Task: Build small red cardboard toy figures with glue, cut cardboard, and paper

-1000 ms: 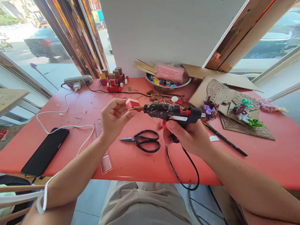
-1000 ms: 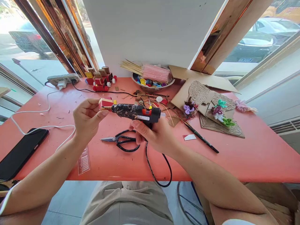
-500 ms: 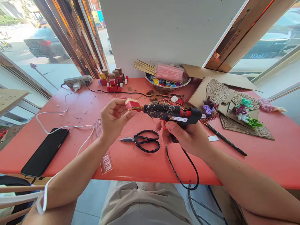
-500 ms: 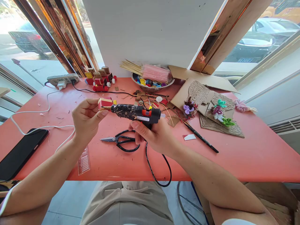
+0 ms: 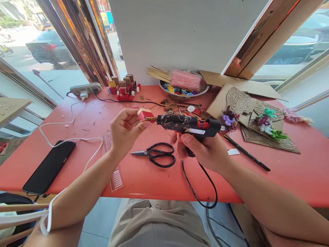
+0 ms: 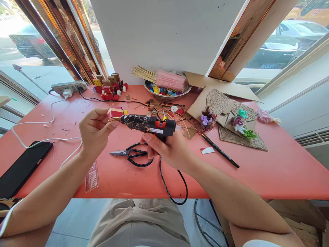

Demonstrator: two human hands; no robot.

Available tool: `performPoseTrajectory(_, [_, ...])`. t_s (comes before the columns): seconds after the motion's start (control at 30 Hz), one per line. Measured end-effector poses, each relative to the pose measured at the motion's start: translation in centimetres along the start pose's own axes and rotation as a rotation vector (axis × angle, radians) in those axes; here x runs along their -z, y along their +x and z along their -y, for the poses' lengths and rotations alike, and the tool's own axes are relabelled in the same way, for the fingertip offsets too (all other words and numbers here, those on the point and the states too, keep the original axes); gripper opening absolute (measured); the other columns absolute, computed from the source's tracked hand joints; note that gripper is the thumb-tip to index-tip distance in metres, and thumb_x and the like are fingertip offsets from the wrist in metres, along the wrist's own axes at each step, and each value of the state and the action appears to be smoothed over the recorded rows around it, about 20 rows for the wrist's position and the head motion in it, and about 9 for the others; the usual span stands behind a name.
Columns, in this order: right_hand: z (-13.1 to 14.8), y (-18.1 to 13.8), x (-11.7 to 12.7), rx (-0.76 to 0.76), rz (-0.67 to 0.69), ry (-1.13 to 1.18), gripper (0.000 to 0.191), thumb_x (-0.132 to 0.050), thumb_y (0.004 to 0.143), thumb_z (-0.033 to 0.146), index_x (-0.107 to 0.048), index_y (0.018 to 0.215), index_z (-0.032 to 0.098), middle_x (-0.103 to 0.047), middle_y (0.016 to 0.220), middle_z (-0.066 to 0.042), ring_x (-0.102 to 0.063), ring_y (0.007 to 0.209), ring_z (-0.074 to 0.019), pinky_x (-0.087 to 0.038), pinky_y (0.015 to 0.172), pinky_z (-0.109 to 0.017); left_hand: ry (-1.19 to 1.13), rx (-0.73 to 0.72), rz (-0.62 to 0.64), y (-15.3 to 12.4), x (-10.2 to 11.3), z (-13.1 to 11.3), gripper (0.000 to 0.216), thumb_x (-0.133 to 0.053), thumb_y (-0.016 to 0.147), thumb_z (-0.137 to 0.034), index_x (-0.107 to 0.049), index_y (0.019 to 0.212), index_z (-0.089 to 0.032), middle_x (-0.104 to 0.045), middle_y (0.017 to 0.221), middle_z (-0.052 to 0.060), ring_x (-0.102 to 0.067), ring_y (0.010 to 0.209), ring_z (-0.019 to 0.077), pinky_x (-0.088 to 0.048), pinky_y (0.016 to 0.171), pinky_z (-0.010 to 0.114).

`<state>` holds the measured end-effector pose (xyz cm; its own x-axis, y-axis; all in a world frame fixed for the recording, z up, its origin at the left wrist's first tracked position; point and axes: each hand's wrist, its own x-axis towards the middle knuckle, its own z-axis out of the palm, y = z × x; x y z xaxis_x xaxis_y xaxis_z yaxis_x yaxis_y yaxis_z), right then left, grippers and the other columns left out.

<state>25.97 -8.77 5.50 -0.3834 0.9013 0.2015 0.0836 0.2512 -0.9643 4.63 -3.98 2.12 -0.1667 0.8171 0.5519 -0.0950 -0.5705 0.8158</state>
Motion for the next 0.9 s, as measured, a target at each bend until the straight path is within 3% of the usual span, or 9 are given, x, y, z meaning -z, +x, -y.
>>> performPoseTrajectory(0.23, [-0.02, 0.0, -0.04, 0.011, -0.003, 0.021, 0.045, -0.071, 0.094, 0.061, -0.058, 0.076, 0.021, -0.062, 0.06, 0.001, -0.06, 0.044, -0.0123, -0.042, 0.043, -0.025, -0.013, 0.0, -0.001, 0.01, 0.0, -0.05, 0.053, -0.105, 0.051, -0.053, -0.072, 0.079, -0.022, -0.08, 0.074, 0.0, -0.076, 0.063, 0.0145, -0.067, 0.068, 0.026])
performPoseTrajectory(0.7, [0.28, 0.09, -0.06, -0.015, -0.026, -0.032, 0.054, -0.068, 0.09, 0.072, -0.057, 0.071, 0.023, -0.064, 0.053, 0.0, -0.059, 0.043, -0.0141, -0.042, 0.043, -0.028, -0.007, -0.032, -0.069, 0.06, 0.09, 0.41, 0.055, -0.104, 0.051, -0.057, -0.071, 0.078, -0.022, -0.08, 0.075, 0.001, -0.08, 0.073, 0.0187, -0.066, 0.066, 0.027])
performPoseTrajectory(0.9, [0.23, 0.13, 0.09, 0.004, -0.037, -0.063, 0.062, -0.066, 0.087, 0.083, -0.055, 0.069, 0.024, -0.063, 0.05, 0.0, -0.062, 0.046, -0.0162, -0.045, 0.044, -0.029, 0.026, -0.047, -0.082, 0.15, 0.23, 0.51, 0.056, -0.1, 0.058, -0.064, -0.071, 0.08, -0.022, -0.077, 0.075, 0.001, -0.079, 0.073, 0.0177, -0.066, 0.068, 0.027])
